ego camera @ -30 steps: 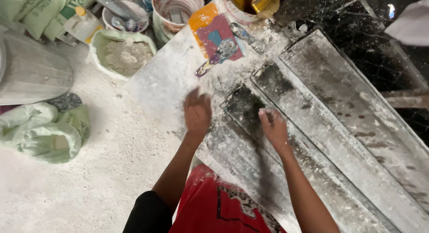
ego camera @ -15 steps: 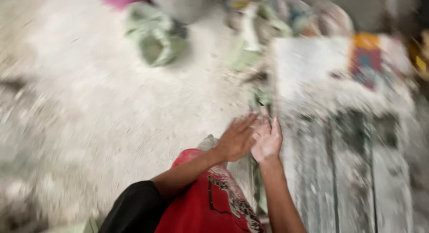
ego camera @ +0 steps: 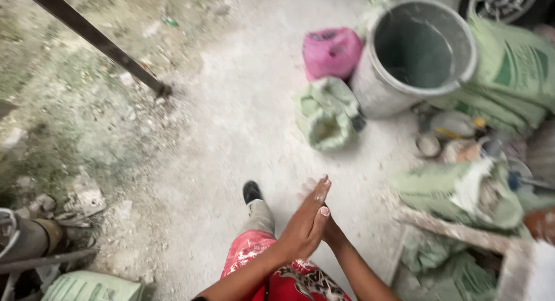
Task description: The person scrubs a long, ribbed mold with a small brush, then uses a green brush to sweep dust from the mold surface. The person then lifts and repositions the mold on the workbench.
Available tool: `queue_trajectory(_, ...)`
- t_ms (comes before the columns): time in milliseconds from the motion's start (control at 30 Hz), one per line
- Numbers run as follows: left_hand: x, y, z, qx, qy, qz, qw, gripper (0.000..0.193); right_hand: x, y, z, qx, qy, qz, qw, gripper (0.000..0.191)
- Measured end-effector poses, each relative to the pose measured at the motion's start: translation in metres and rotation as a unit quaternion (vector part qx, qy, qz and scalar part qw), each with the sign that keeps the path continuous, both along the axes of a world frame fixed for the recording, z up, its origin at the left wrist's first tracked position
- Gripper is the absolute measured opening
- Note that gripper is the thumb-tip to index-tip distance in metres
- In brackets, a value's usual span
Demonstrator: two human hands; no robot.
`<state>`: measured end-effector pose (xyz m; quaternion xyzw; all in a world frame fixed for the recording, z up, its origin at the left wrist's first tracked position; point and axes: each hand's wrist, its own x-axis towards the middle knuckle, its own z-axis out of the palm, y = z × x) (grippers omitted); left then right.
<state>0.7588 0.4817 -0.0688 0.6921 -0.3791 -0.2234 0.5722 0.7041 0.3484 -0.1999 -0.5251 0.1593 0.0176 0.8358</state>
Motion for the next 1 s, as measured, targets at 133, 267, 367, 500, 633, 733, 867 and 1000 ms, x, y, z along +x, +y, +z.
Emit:
queue_trajectory(133, 0.154, 0.043, -0.026, 0.196, -0.133, 0.073, 0.969, 0.06, 0.154, 0.035, 0.063, 0.312, 0.013, 0.038, 0.949, 0.088)
queue_trajectory(267, 0.269, 0.072, -0.016, 0.317, -0.021, 0.185, 0.93, 0.071, 0.259, 0.018, 0.151, 0.172, -0.002, 0.049, 0.984, 0.082)
queue_trajectory(367, 0.323, 0.043, 0.008, 0.188, 0.131, 0.188, 0.955, 0.073, 0.324, 0.015, 0.16, -0.061, -0.091, 0.029, 0.994, 0.079)
queue_trajectory(500, 0.385, -0.039, 0.042, 0.017, 0.319, 0.106, 0.942, 0.072, 0.43, -0.017, 0.108, -0.254, -0.234, -0.064, 0.936, 0.075)
queue_trajectory(633, 0.473, -0.117, 0.068, -0.021, 0.026, 0.065, 0.997, 0.067, 0.571, -0.123, 0.074, -0.05, 0.014, -0.05, 0.997, 0.081)
queue_trajectory(733, 0.56, -0.179, 0.068, 0.078, -0.206, 0.085, 0.972, 0.068, 0.646, -0.182, 0.094, 0.168, 0.091, 0.018, 0.981, 0.078)
queue_trajectory(867, 0.683, -0.24, 0.046, 0.162, -0.335, 0.161, 0.914, 0.058, 0.71, -0.264, 0.16, 0.275, -0.01, 0.04, 0.961, 0.078)
queue_trajectory(1000, 0.812, -0.282, 0.04, 0.063, -0.255, 0.244, 0.933, 0.053, 0.776, -0.338, 0.2, 0.185, -0.038, 0.024, 0.982, 0.073)
